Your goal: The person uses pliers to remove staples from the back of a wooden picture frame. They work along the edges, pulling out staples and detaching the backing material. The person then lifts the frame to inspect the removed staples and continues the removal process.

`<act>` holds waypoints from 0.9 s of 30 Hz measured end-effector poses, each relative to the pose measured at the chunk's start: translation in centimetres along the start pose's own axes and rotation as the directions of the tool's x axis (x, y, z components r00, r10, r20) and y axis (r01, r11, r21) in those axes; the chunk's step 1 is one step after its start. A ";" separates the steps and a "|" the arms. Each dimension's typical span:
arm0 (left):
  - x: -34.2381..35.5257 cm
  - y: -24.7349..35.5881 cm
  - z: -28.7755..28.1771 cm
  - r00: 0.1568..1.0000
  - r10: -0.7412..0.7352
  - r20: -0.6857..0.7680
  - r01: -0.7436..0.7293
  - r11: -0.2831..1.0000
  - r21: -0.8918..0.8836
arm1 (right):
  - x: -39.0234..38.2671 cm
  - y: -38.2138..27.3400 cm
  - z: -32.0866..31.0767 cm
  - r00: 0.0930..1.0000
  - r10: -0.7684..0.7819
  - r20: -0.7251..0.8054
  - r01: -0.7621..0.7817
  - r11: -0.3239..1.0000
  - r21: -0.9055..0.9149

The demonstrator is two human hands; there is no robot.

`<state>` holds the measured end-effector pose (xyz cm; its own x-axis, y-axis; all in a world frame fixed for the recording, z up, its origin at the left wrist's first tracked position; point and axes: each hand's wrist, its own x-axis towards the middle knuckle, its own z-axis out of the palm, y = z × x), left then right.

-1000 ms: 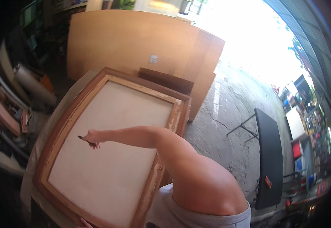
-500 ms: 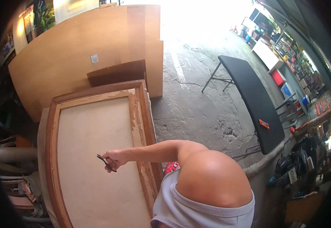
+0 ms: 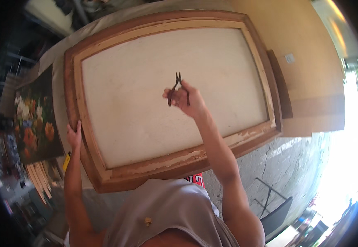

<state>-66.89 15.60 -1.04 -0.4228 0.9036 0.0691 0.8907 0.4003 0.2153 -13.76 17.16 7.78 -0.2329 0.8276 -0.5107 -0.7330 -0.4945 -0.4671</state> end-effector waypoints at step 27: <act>-1.8 2.6 -1.7 0.997 -0.074 0.014 0.075 0.997 -0.025 | 26.4 -2.2 4.4 0.980 0.199 0.019 -0.199 0.980 0.013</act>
<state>-64.07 14.82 1.05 -0.4854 0.8734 0.0397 0.8523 0.4626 0.2441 -21.07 41.27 -1.48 -0.3863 0.7178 -0.5792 -0.6800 -0.6459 -0.3470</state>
